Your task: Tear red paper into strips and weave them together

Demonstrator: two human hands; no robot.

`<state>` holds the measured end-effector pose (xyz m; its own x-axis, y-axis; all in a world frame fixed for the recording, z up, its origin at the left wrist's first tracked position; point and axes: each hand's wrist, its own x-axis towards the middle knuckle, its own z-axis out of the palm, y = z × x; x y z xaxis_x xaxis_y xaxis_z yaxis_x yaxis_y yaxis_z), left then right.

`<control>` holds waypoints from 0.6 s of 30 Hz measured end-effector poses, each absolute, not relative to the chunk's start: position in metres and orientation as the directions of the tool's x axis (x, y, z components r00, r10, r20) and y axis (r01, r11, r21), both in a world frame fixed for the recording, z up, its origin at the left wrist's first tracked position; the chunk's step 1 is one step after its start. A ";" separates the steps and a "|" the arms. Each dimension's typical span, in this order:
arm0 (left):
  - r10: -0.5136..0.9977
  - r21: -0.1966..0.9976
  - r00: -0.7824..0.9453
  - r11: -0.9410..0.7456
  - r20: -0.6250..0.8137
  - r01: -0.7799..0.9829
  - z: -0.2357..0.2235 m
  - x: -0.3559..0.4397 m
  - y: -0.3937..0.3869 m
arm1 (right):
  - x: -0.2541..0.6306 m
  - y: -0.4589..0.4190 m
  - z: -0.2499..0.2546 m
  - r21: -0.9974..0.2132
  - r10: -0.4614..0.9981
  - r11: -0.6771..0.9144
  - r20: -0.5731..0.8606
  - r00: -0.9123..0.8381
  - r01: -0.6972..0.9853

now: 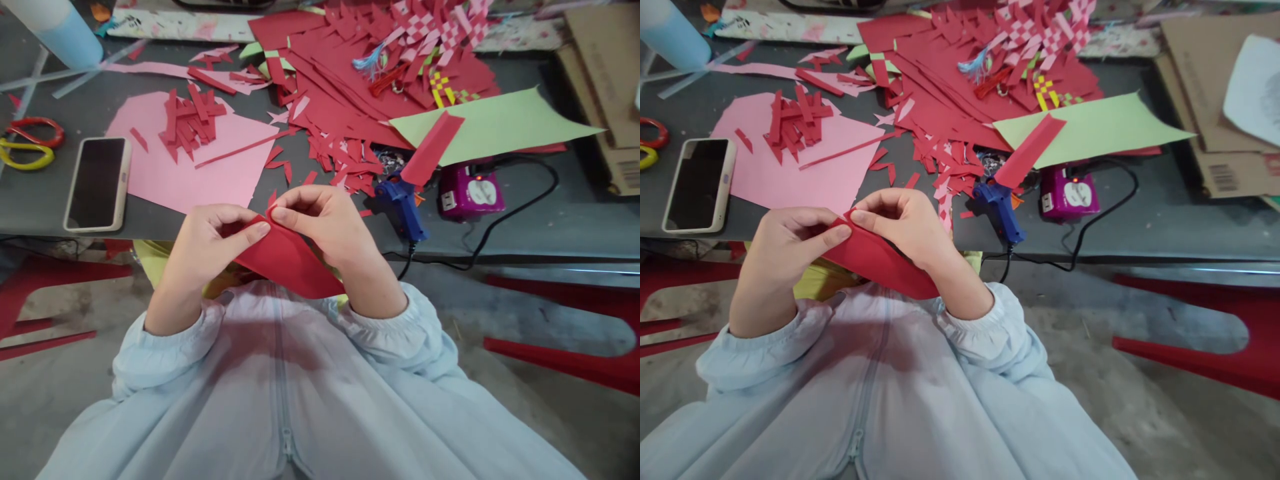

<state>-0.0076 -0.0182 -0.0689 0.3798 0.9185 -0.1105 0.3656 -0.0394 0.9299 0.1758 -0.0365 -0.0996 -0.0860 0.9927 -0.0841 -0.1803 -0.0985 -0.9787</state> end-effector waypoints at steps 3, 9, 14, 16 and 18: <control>0.887 0.912 0.425 -0.012 -0.180 0.411 -0.068 -0.008 -0.017 | 0.179 -0.035 -0.097 -0.985 0.988 -0.121 -0.107 -0.115 -0.122; 0.888 0.882 0.426 -0.053 -0.173 0.469 -0.068 -0.008 -0.014 | 0.190 -0.030 -0.088 -0.993 0.974 -0.121 -0.122 -0.190 0.019; 0.868 0.894 0.453 -0.024 -0.204 0.448 -0.068 -0.006 -0.016 | 0.192 -0.029 -0.084 -0.992 0.974 -0.085 -0.103 -0.201 0.094; 0.872 0.903 0.453 -0.030 -0.186 0.428 -0.068 -0.006 -0.016 | 0.190 -0.029 -0.084 -0.991 0.976 -0.062 -0.084 -0.201 0.114; 0.884 0.914 0.442 -0.046 -0.150 0.402 -0.070 -0.006 -0.017 | 0.189 -0.030 -0.083 -0.992 0.980 -0.039 -0.062 -0.190 0.123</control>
